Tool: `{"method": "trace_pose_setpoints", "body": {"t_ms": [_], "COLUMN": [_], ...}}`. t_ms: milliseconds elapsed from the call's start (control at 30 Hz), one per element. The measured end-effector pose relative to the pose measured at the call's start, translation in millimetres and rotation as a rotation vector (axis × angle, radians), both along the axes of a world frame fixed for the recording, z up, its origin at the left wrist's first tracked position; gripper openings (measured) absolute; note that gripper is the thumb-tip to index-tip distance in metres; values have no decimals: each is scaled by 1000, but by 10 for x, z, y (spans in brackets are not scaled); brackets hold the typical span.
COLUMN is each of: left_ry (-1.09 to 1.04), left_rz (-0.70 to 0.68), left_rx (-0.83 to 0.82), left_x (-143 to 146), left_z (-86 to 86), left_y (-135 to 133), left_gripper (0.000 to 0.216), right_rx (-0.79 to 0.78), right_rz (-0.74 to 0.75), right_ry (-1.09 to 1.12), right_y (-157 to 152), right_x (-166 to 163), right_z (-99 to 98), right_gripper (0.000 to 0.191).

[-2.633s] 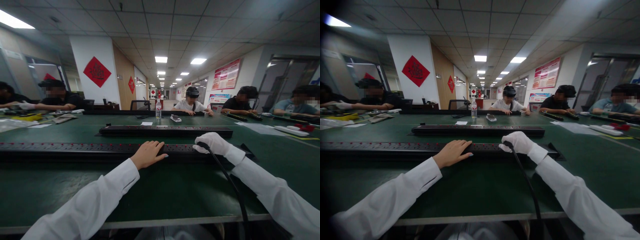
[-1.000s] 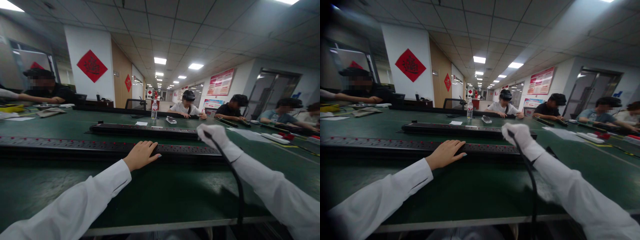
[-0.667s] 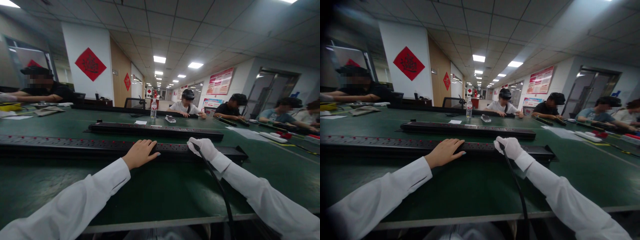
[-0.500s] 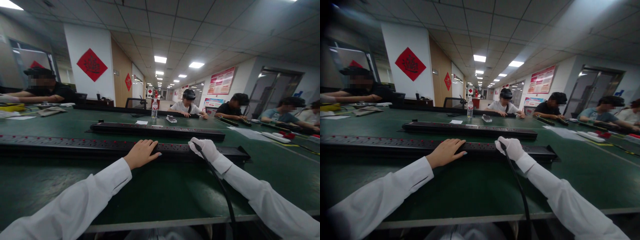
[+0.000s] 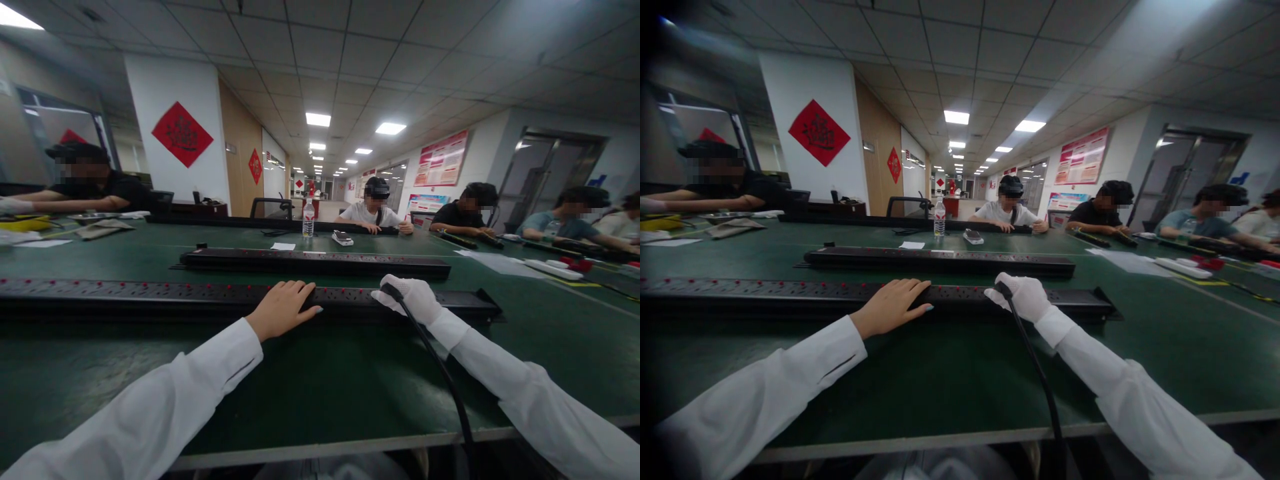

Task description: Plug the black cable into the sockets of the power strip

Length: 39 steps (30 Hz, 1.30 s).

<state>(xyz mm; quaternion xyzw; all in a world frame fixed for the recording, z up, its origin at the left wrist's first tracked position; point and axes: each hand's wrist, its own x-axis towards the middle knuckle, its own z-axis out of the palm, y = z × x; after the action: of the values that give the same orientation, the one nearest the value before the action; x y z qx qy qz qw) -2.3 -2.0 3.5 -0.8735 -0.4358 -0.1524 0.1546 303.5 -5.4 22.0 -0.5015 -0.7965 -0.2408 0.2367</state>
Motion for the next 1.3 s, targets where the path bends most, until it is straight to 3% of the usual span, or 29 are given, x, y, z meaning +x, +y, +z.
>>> {"method": "trace_pose_setpoints", "body": {"t_ms": [200, 733, 1300], "left_ry": [0, 6, 12], "left_rz": [-1, -5, 3], "left_rx": [-7, -9, -28], "left_x": [2, 2, 2], "left_z": [15, 13, 25], "left_y": [-11, -7, -14], "left_gripper": [59, 58, 59], "right_rx": [-68, -15, 71], "right_rz": [67, 55, -147], "right_ry": [56, 89, -116], "right_y": [-11, 23, 54], "right_x": [3, -4, 2], "right_z": [29, -19, -43], "right_gripper": [30, 27, 38]}}
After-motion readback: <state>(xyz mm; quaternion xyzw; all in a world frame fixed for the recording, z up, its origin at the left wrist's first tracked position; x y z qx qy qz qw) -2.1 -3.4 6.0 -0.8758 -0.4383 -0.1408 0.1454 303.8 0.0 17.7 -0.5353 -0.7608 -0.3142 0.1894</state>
